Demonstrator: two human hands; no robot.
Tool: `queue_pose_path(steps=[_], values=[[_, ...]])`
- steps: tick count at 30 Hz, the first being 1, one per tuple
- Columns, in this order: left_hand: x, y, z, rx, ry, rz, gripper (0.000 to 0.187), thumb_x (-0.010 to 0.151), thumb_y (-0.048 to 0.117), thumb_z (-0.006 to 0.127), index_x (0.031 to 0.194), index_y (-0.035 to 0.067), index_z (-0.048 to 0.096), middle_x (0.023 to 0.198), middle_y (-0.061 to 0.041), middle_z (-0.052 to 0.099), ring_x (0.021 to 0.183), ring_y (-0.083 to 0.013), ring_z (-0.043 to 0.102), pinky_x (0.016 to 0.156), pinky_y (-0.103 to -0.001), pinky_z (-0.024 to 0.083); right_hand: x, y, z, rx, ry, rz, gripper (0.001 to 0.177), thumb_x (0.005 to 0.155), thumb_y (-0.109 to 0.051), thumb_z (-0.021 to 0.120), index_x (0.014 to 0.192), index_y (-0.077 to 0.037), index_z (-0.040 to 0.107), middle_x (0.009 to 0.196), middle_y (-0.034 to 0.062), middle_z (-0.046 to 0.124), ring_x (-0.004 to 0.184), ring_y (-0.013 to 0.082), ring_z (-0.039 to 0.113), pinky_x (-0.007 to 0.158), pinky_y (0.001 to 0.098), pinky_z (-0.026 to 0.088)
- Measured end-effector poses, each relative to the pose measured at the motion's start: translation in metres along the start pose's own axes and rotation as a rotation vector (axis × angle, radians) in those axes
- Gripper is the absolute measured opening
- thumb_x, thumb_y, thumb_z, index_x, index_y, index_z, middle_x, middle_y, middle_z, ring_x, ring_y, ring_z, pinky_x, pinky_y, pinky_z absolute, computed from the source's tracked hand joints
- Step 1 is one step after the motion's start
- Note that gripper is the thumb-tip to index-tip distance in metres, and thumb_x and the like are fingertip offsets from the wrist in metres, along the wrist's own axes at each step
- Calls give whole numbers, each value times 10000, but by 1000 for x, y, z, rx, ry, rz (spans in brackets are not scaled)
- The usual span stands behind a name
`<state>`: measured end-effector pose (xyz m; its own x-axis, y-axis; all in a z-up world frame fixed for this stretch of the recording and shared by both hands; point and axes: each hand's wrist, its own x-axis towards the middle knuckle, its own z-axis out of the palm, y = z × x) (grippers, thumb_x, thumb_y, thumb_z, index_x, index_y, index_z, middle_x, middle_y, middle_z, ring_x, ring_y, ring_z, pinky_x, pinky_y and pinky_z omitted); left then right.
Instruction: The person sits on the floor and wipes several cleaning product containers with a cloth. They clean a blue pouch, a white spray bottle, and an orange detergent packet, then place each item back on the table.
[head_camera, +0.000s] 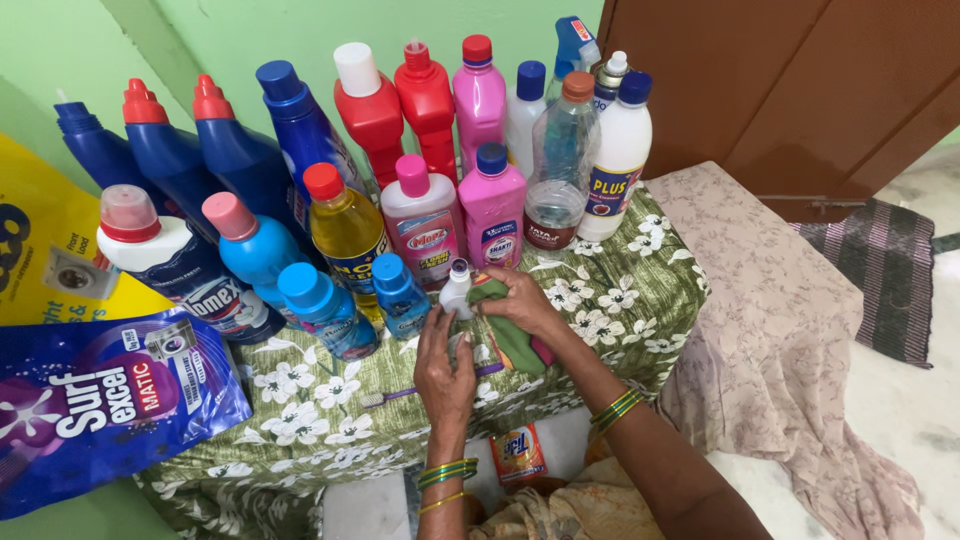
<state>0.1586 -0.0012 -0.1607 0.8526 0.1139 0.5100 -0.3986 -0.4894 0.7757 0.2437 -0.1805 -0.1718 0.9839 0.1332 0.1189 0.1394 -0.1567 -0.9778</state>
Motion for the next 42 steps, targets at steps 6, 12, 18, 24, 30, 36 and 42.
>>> queue_pose_path(steps=[6, 12, 18, 24, 30, 36, 42], values=[[-1, 1, 0, -13, 11, 1, 423, 901, 74, 636, 1321, 26, 651, 1423, -186, 615, 1285, -365, 613, 1052, -433, 498, -2, -6, 2, -14, -26, 0, 407, 759, -83, 800, 1157, -58, 719, 965, 16, 778, 859, 80, 698, 795, 248, 557], [-1, 2, -1, 13, 26, 8, 404, 911, 83, 658, 1310, 20, 660, 1406, -191, 624, 1279, -369, 614, 1053, -437, 494, -8, -21, 3, -93, -17, 9, 461, 751, -130, 830, 1193, -67, 715, 996, 23, 787, 892, 89, 707, 823, 252, 550], [-1, 5, -3, 13, 37, 11, 393, 919, 82, 656, 1308, 19, 660, 1384, -202, 632, 1264, -375, 621, 1038, -444, 501, -13, -34, 4, -102, -24, 8, 502, 743, -145, 835, 1221, -65, 703, 1015, 29, 791, 914, 95, 716, 841, 258, 555], [-1, 7, -4, 17, 51, 43, 382, 924, 69, 649, 1300, 5, 659, 1365, -209, 640, 1259, -379, 623, 1047, -448, 500, -18, -43, 2, -139, -1, -21, 537, 741, -153, 832, 1255, -80, 697, 1005, 36, 795, 905, 96, 724, 840, 263, 568], [-2, 6, -4, 7, 53, 44, 382, 917, 58, 648, 1294, 0, 660, 1357, -203, 647, 1252, -372, 628, 1045, -442, 503, -19, -46, 1, -188, 8, -57, 530, 743, -167, 840, 1249, -90, 703, 1001, 36, 796, 906, 96, 725, 839, 270, 566], [-1, 3, -3, 20, 70, 63, 375, 915, 62, 662, 1286, 3, 665, 1351, -203, 652, 1253, -373, 633, 1041, -444, 507, -20, -50, 0, -137, 4, -35, 534, 748, -177, 838, 1259, -102, 704, 1008, 32, 788, 911, 101, 720, 840, 274, 572], [-2, 5, -4, 20, 64, 73, 382, 908, 45, 659, 1288, 6, 665, 1344, -206, 653, 1235, -375, 640, 1023, -444, 518, -23, -56, -1, -111, -7, -45, 520, 761, -148, 834, 1262, -96, 705, 1035, 47, 787, 933, 103, 721, 858, 269, 575]])
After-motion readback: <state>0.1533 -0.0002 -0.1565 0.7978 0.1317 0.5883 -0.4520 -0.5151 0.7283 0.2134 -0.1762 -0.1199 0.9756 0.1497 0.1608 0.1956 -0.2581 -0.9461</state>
